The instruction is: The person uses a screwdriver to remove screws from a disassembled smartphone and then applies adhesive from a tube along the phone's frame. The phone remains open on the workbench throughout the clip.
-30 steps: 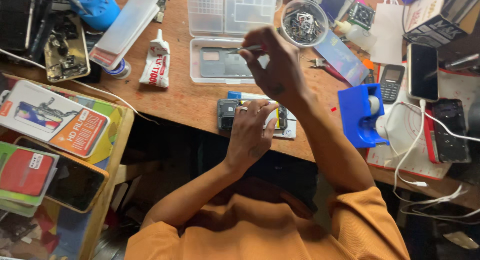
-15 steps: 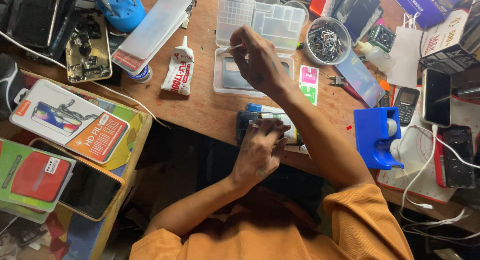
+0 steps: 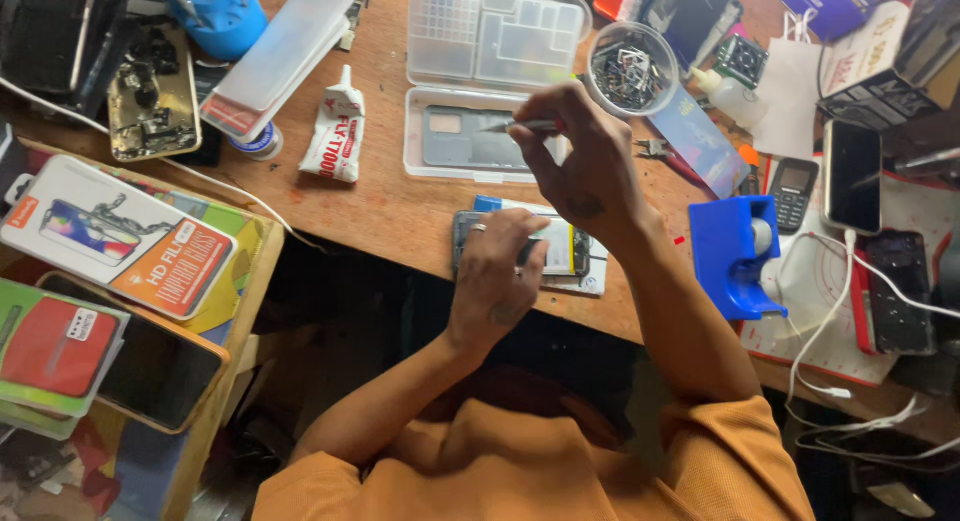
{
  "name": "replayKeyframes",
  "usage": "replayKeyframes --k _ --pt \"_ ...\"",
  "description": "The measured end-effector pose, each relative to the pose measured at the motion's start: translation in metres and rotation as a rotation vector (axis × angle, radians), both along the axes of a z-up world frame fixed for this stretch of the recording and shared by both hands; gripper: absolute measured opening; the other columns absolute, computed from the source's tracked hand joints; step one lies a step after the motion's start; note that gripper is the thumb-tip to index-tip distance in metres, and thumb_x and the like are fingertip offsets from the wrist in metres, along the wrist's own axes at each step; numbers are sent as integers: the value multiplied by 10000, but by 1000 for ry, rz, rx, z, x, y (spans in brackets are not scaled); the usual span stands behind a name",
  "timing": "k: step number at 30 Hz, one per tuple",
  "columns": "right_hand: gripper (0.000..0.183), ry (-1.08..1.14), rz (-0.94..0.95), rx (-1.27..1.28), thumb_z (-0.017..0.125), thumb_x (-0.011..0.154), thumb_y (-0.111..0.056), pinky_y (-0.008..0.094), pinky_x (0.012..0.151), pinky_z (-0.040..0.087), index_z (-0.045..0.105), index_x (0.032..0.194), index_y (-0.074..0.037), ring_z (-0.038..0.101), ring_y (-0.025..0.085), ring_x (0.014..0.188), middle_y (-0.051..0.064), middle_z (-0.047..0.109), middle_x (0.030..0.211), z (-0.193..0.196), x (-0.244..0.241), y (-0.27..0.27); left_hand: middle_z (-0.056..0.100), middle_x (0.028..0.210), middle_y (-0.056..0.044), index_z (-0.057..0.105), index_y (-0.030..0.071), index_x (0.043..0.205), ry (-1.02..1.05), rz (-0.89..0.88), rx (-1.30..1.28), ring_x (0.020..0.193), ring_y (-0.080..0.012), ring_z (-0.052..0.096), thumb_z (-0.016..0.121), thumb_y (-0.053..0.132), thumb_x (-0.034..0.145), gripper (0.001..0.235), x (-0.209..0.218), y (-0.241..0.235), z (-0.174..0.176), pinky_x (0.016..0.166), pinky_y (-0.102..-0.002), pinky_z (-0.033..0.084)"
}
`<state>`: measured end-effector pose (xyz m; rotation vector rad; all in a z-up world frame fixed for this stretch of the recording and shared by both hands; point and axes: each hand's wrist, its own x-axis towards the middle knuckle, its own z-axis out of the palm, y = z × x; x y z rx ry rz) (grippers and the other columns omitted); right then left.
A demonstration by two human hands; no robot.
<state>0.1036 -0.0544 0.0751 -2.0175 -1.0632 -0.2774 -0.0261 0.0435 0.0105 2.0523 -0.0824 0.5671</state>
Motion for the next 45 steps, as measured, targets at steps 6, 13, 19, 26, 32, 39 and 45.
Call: replayKeyframes --k 6,13,19,26,32,39,45 --pt "250 44 -253 -119 814 967 -77 298 774 564 612 1108 -33 738 157 866 87 767 969 24 -45 -70 681 1057 -167 681 -2 1065 164 67 -182 1020 -328 663 700 82 919 170 5 -10 7 905 -422 517" --pt "233 188 -298 -108 792 959 -48 286 818 573 605 1096 -25 755 152 912 81 756 983 14 -79 -127 692 1105 -136 700 23 1107 61 -32 -43 1049 -326 650 615 20 942 185 6 -37 7 938 -427 466" --pt "210 271 -285 -60 775 950 -37 292 810 588 607 1074 -13 769 159 918 95 745 985 -13 -81 -141 695 1141 -137 689 34 1172 69 -38 45 1046 -318 631 547 9 965 253 8 -48 2 962 -427 418" --pt "209 244 -277 -73 779 954 -46 306 799 595 615 1078 -10 766 167 914 105 743 989 -27 -73 -141 699 1112 -128 667 22 1204 124 -46 81 1012 -284 640 531 42 982 261 10 -49 0 939 -408 422" --pt "205 250 -270 -52 772 948 -34 297 773 611 610 1070 -1 768 183 912 121 708 996 -27 -70 -139 691 1120 -136 695 21 1163 119 -53 115 1015 -292 635 554 29 966 242 11 -49 -4 942 -409 425" --pt "211 271 -255 -49 766 946 -17 304 772 619 607 1083 6 771 193 933 124 707 1010 -27 -70 -139 660 1169 -133 718 13 1130 99 -53 152 1073 -300 619 611 6 917 239 10 -49 -11 967 -415 427" --pt "213 269 -257 -55 764 944 -13 301 761 619 603 1082 11 770 193 923 130 705 1004 -29 -69 -140 623 1184 -126 735 47 1133 111 -46 263 1034 -307 608 629 13 900 258 9 -51 -15 963 -415 417"
